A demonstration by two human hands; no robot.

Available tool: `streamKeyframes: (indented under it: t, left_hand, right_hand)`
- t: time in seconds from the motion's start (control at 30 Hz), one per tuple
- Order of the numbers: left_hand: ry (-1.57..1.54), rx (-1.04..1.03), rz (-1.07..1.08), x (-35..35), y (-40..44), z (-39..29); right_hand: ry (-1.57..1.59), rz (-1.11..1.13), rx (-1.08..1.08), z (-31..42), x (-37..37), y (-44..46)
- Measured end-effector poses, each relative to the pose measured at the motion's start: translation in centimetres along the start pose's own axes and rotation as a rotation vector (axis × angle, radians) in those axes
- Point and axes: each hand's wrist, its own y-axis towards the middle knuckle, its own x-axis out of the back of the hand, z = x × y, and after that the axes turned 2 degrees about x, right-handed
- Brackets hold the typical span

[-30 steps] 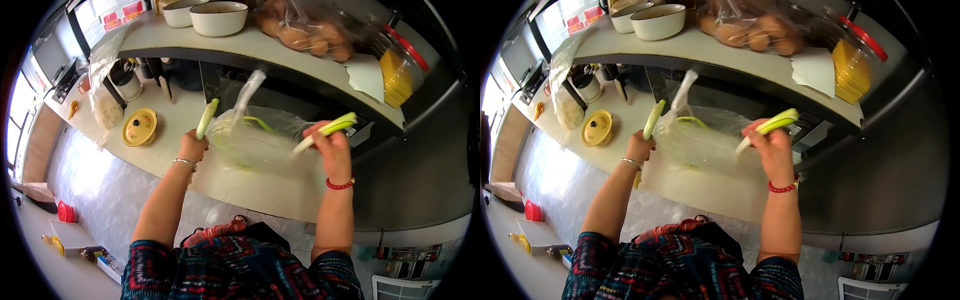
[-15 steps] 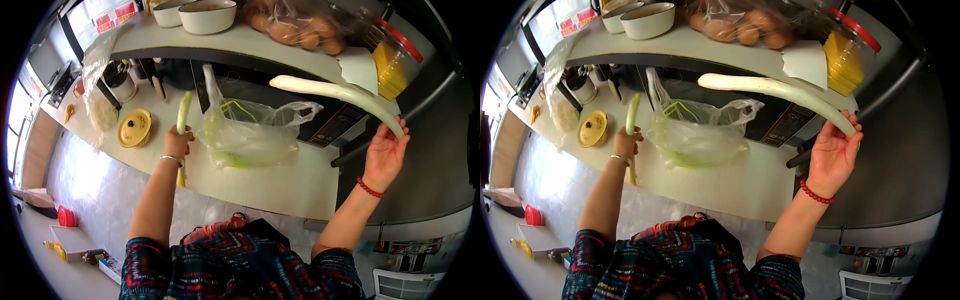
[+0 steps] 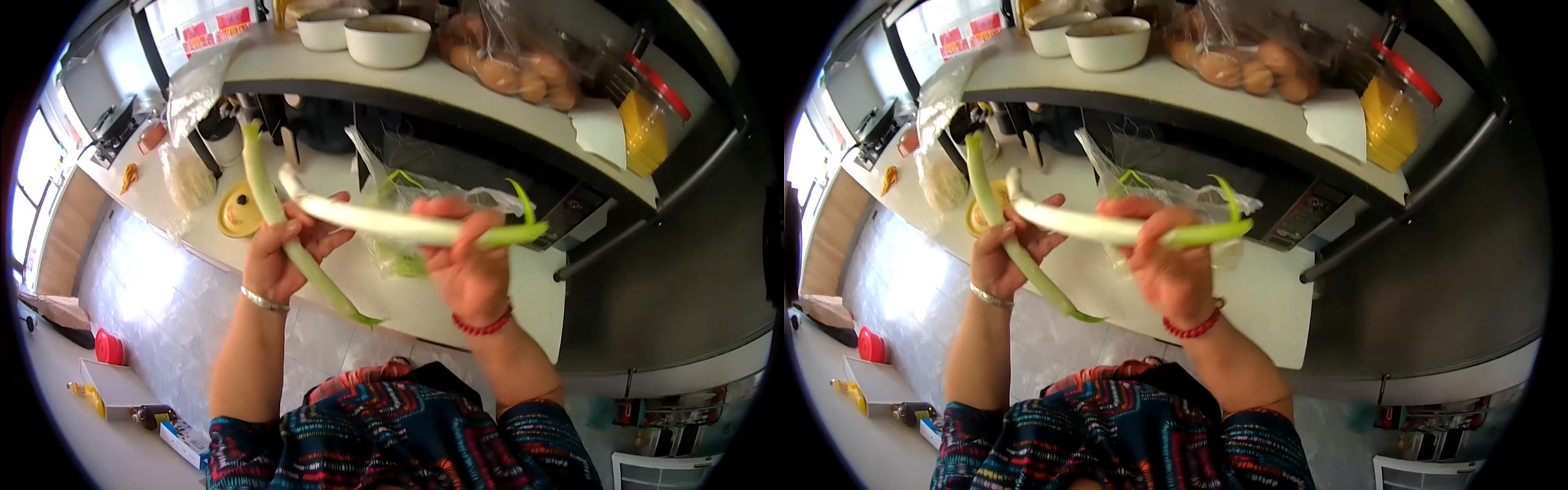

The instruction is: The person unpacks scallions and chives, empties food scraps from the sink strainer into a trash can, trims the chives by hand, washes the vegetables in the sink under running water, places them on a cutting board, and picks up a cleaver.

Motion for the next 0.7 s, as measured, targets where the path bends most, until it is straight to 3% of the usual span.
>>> streamKeyframes:
  t: [0.2,0.33,0.4,0.43,0.5,0.53,0.63,0.7]
  left_hand:
    - [-0.136,-0.177,-0.024,1.8,-2.6,-1.8]
    - [-0.112,-0.253,-0.029,2.7,-4.2,-2.4]
    - [-0.105,-0.335,-0.141,2.7,-5.6,-2.9]
    - [-0.022,-0.416,-0.146,2.6,-6.4,-3.9]
    - [0.024,-0.553,-0.215,3.2,-9.6,-6.2]
    - [0.090,-0.618,-0.293,3.6,-11.8,-7.5]
    - [0.339,-0.781,-0.626,4.7,-19.9,-9.0]
    - [0.415,-0.808,-0.966,5.7,-26.0,-8.6]
  right_hand:
    - [0.098,0.063,-0.258,-5.8,-0.4,-2.2]
    - [0.214,-0.050,-0.498,-8.3,-0.5,-3.8]
    - [0.214,-0.092,-0.913,-8.8,0.4,-4.2]
    - [0.214,-0.071,-0.915,-8.8,1.0,-4.1]
    - [-0.402,0.363,-1.102,-8.8,2.6,-4.0]
    - [-0.387,0.400,-1.107,-9.1,3.6,-4.3]
    - [-0.551,0.213,-1.092,-10.8,8.4,-5.7]
    - [-0.712,0.142,-1.060,-12.0,12.1,-6.4]
